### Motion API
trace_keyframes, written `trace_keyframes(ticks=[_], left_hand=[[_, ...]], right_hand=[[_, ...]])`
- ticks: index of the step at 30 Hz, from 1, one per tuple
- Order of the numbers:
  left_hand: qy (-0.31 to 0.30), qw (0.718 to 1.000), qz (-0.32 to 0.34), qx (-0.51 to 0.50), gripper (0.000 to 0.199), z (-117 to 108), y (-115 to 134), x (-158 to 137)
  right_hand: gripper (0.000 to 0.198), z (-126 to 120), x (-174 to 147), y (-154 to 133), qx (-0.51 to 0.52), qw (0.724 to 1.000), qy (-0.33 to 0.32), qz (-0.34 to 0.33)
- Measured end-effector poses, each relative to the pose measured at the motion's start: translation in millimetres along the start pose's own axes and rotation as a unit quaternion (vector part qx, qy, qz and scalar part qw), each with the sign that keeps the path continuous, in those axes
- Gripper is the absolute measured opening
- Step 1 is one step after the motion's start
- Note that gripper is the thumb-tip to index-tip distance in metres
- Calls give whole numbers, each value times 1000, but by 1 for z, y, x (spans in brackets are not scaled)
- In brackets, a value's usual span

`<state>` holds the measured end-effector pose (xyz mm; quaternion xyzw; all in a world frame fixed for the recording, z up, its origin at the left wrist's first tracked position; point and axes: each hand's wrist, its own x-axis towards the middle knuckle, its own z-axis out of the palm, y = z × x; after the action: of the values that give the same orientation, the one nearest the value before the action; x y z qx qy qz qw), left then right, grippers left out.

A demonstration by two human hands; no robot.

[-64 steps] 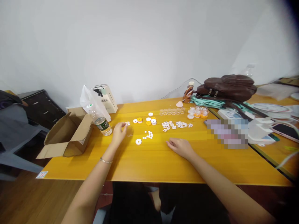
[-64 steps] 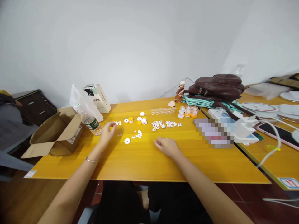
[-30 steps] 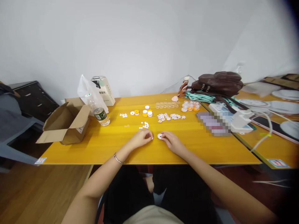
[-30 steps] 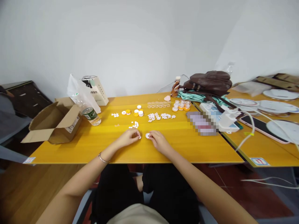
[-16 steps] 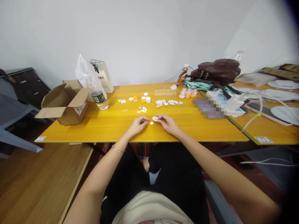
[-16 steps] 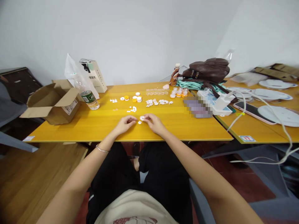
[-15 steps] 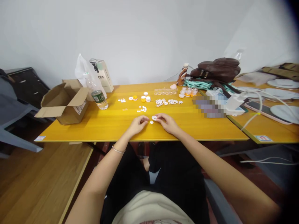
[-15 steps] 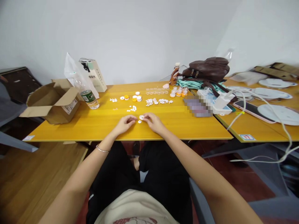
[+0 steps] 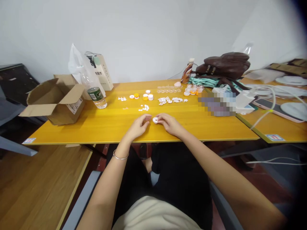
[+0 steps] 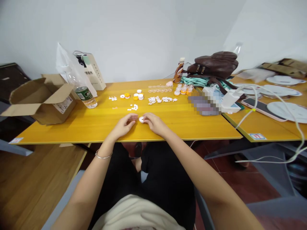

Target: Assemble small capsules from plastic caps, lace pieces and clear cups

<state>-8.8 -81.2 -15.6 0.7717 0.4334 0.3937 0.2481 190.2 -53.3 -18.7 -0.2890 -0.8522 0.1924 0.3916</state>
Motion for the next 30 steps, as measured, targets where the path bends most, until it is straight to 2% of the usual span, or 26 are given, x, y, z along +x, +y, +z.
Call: trace_keyframes(ticks=[4, 12, 18, 22, 25, 27, 30], left_hand=[[-11, 997, 44, 62, 25, -1, 5, 0], [-17, 995, 46, 90, 25, -1, 6, -1], [0, 996, 36, 86, 23, -1, 11, -6], [50, 996, 25, 65, 24, -2, 9, -11], [106, 990, -40, 83, 24, -18, -2, -14], [132, 979, -93, 124, 24, -40, -15, -14], [151, 964, -131, 177, 25, -82, -39, -8]], right_hand=[[11, 0, 0, -1, -8, 1000, -14, -3], [10, 0, -1, 2, -5, 999, -32, 30], [9, -1, -3, 0, 2, 999, -32, 24], [13, -2, -3, -3, -5, 998, -20, 54], [21, -4, -2, -7, -8, 997, -24, 79], [21, -5, -2, -10, -10, 995, -37, 88], [20, -6, -1, -15, -10, 994, -59, 96]])
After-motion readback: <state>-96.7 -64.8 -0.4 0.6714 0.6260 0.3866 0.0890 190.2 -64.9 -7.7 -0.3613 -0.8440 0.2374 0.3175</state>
